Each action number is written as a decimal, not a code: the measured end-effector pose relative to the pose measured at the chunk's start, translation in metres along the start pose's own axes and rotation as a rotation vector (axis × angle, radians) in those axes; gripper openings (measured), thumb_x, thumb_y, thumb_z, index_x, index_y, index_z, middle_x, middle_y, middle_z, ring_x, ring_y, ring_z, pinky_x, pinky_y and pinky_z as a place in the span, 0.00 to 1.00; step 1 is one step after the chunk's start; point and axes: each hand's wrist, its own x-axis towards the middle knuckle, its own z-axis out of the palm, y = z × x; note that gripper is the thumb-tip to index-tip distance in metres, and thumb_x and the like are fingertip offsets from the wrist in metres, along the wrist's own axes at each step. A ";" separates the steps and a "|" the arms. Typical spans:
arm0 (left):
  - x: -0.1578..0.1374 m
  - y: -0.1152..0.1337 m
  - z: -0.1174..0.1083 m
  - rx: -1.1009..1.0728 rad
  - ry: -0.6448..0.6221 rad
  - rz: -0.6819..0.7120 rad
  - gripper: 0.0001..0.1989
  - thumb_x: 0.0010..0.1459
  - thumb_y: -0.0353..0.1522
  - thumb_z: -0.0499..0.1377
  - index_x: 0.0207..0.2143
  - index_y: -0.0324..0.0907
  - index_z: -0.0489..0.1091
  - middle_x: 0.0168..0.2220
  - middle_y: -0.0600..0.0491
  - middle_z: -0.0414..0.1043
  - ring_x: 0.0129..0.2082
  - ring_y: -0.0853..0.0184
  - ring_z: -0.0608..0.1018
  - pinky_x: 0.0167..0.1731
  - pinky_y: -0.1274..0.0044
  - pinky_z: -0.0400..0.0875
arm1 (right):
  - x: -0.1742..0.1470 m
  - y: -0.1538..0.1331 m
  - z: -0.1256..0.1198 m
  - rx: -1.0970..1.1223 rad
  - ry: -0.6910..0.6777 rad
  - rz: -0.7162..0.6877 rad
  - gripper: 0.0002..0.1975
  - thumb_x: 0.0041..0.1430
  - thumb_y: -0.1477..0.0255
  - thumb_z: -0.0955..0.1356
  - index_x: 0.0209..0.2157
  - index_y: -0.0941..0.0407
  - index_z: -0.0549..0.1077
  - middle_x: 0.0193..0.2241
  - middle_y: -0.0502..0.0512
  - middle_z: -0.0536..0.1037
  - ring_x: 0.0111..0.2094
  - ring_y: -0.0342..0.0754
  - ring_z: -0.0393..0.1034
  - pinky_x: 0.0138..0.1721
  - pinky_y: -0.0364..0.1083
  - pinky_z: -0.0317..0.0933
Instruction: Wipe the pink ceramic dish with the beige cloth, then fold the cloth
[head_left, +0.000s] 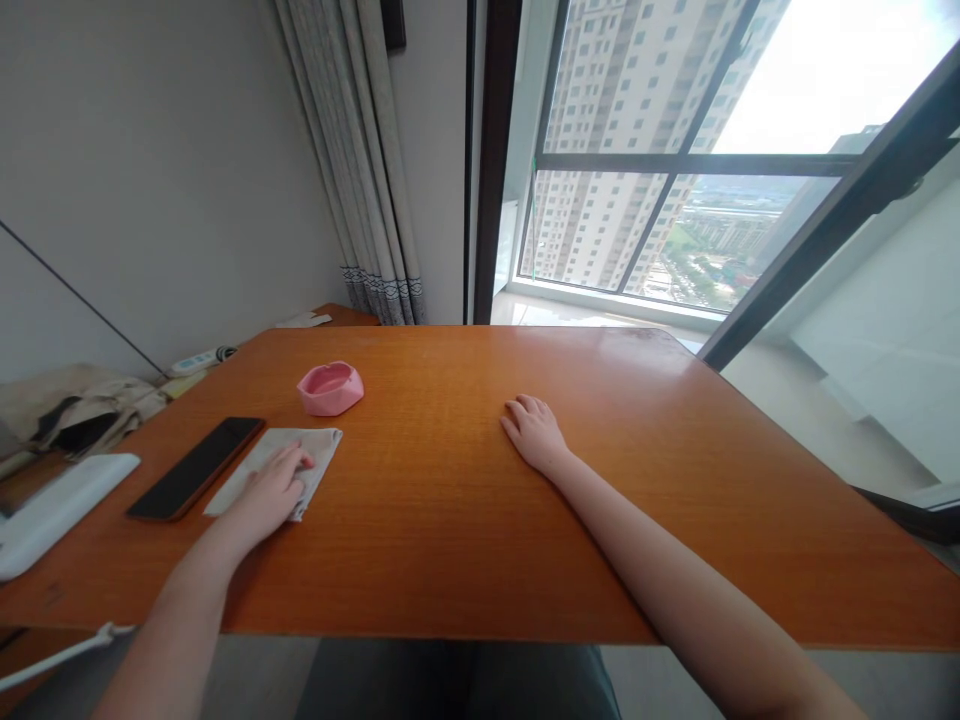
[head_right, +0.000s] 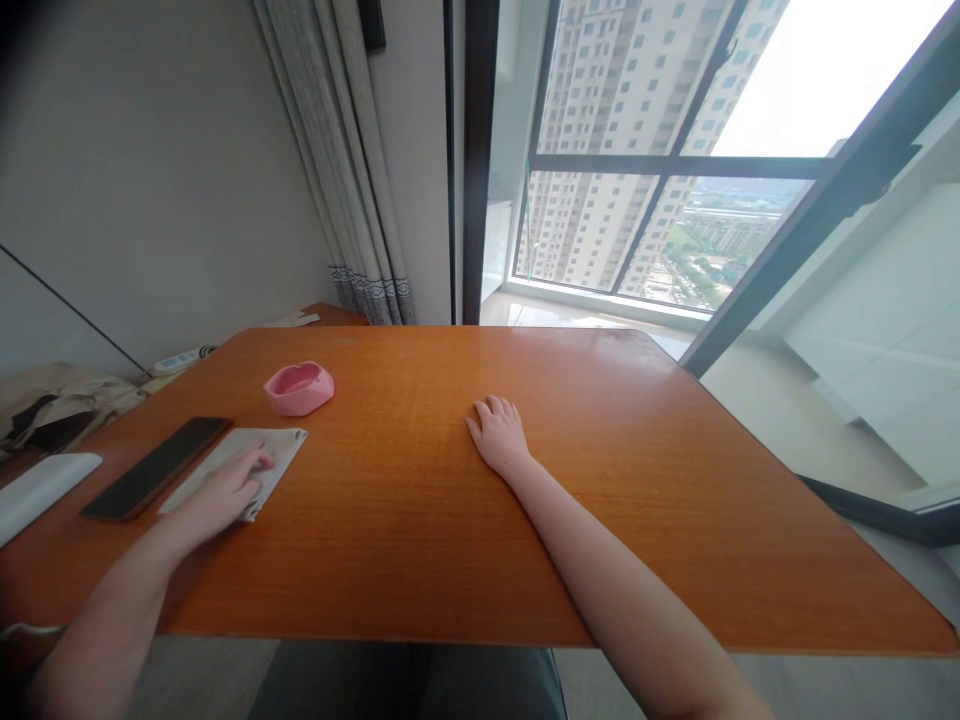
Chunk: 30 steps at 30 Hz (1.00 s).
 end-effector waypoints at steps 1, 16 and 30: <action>0.001 -0.006 0.002 -0.003 0.022 -0.026 0.12 0.47 0.28 0.46 0.34 0.44 0.66 0.53 0.46 0.67 0.58 0.58 0.65 0.52 0.63 0.63 | 0.000 0.000 0.000 0.000 -0.003 -0.001 0.18 0.62 0.63 0.59 0.49 0.55 0.68 0.52 0.63 0.66 0.55 0.55 0.56 0.57 0.57 0.47; 0.041 0.175 0.004 -0.299 -0.118 0.523 0.08 0.54 0.29 0.48 0.33 0.43 0.66 0.35 0.51 0.71 0.34 0.66 0.74 0.36 0.74 0.68 | 0.008 -0.022 0.003 -0.097 0.011 0.107 0.15 0.58 0.72 0.59 0.46 0.56 0.68 0.48 0.66 0.68 0.52 0.58 0.58 0.55 0.60 0.47; 0.095 0.248 0.062 -0.176 0.052 0.607 0.08 0.58 0.28 0.47 0.35 0.41 0.65 0.36 0.48 0.70 0.36 0.63 0.73 0.37 0.72 0.67 | 0.014 -0.021 0.002 0.093 -0.014 -0.055 0.10 0.62 0.72 0.57 0.39 0.55 0.67 0.42 0.57 0.73 0.47 0.49 0.64 0.53 0.50 0.51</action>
